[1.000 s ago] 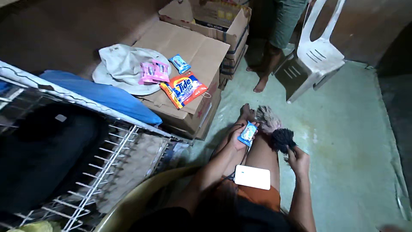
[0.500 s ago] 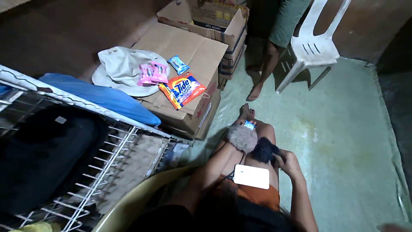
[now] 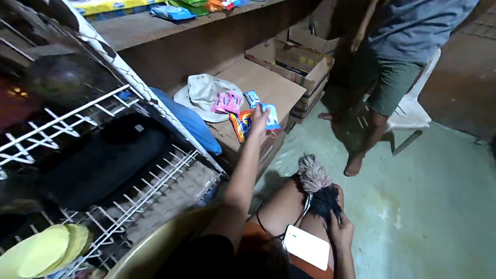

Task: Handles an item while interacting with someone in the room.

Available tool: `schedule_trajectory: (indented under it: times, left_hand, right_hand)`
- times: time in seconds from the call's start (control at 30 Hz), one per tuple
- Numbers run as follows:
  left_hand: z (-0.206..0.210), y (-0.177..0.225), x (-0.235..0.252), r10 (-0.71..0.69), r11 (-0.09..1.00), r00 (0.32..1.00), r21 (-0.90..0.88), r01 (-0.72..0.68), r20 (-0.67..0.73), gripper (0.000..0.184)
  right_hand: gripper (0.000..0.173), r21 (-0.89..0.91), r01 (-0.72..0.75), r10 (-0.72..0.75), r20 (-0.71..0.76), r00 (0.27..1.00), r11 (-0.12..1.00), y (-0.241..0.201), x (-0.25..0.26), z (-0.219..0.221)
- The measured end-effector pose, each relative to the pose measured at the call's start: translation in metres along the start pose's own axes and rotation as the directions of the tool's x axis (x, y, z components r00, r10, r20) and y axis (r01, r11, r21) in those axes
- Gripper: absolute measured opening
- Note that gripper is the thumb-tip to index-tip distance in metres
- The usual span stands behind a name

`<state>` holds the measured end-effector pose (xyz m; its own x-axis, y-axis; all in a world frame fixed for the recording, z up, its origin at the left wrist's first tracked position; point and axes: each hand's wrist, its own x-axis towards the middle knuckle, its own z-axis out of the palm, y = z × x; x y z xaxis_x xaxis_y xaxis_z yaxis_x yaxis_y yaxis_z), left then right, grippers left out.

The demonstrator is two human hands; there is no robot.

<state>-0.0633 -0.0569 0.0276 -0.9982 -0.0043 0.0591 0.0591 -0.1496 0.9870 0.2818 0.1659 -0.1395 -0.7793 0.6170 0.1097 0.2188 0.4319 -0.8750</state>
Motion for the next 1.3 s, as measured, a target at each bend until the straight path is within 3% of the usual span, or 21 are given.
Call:
schedule_trajectory:
  times: [0.07,0.17,0.27,0.37,0.47,0.53,0.67,0.8,0.9,1.07,1.13,1.17,1.23,1.27,1.3]
  left_hand:
    - [-0.014,0.017,0.041,0.150,0.976,0.977,0.178,-0.123,-0.151,0.058]
    - [-0.031,0.032,0.086,0.172,0.850,0.960,0.526,-0.032,-0.220,0.064]
    - [-0.046,0.028,0.109,0.183,0.500,0.966,0.863,0.067,-0.181,0.071]
    - [-0.053,0.032,0.112,0.264,0.264,0.963,0.964,-0.016,-0.056,0.061]
    - [-0.052,0.078,0.107,0.427,0.263,0.903,0.950,-0.167,0.041,0.044]
    - [-0.055,0.122,0.105,0.560,0.268,0.827,0.933,-0.240,0.051,0.043]
    - [-0.077,0.201,0.117,0.703,0.256,0.709,0.949,-0.185,-0.051,0.047]
    - [-0.107,0.242,0.129,0.590,0.233,0.795,0.972,0.004,-0.144,0.044]
    - [-0.115,0.251,0.125,0.500,0.259,0.854,0.966,0.009,-0.142,0.034]
    - [-0.120,0.249,0.116,0.594,0.290,0.783,0.957,0.008,-0.186,0.034]
    - [-0.117,0.249,0.100,0.701,0.377,0.677,0.922,-0.084,-0.225,0.038]
    - [-0.114,0.247,0.090,0.771,0.431,0.588,0.880,-0.200,-0.244,0.039]
    - [-0.099,0.239,0.073,0.868,0.491,0.375,0.666,-0.561,-0.325,0.037]
    - [-0.084,0.233,0.057,0.837,0.540,0.375,0.494,-0.681,-0.399,0.036]
    - [-0.066,0.223,0.037,0.753,0.630,0.470,0.297,-0.718,-0.461,0.038]
  right_hand:
    - [0.024,-0.022,-0.010,0.011,0.019,1.000,1.000,0.000,0.005,0.001]
    - [0.024,-0.051,-0.049,0.051,0.029,0.998,0.998,0.001,0.007,0.000]
    - [0.024,-0.046,-0.064,0.065,0.031,0.997,0.997,0.002,0.007,0.000]
    - [0.024,-0.017,-0.060,0.060,0.015,0.998,0.998,0.003,0.006,0.000]
    - [0.023,0.007,-0.079,0.079,0.003,0.997,0.997,0.004,0.007,0.002]
    - [0.023,0.009,-0.071,0.071,0.005,0.997,0.997,0.006,0.007,0.002]
    - [0.023,-0.004,-0.038,0.038,0.010,0.999,0.999,0.008,0.006,0.000]
    - [0.022,0.029,-0.036,0.036,0.009,0.999,0.999,0.008,0.007,0.002]
    - [0.023,0.037,-0.050,0.050,0.008,0.999,0.998,0.004,0.006,0.002]
    - [0.026,0.042,-0.043,0.043,-0.009,0.999,0.998,0.004,0.002,-0.002]
    - [0.024,0.106,-0.066,0.070,-0.032,0.997,0.992,0.003,-0.001,-0.004]
    - [0.023,0.151,-0.069,0.077,-0.044,0.996,0.986,0.003,-0.001,-0.004]
    - [0.020,0.266,-0.084,0.108,-0.074,0.991,0.960,0.004,-0.001,-0.001]
    - [0.018,0.332,-0.103,0.140,-0.090,0.986,0.938,0.005,0.001,0.000]
    - [0.016,0.388,-0.129,0.183,-0.105,0.977,0.913,0.004,0.003,0.001]
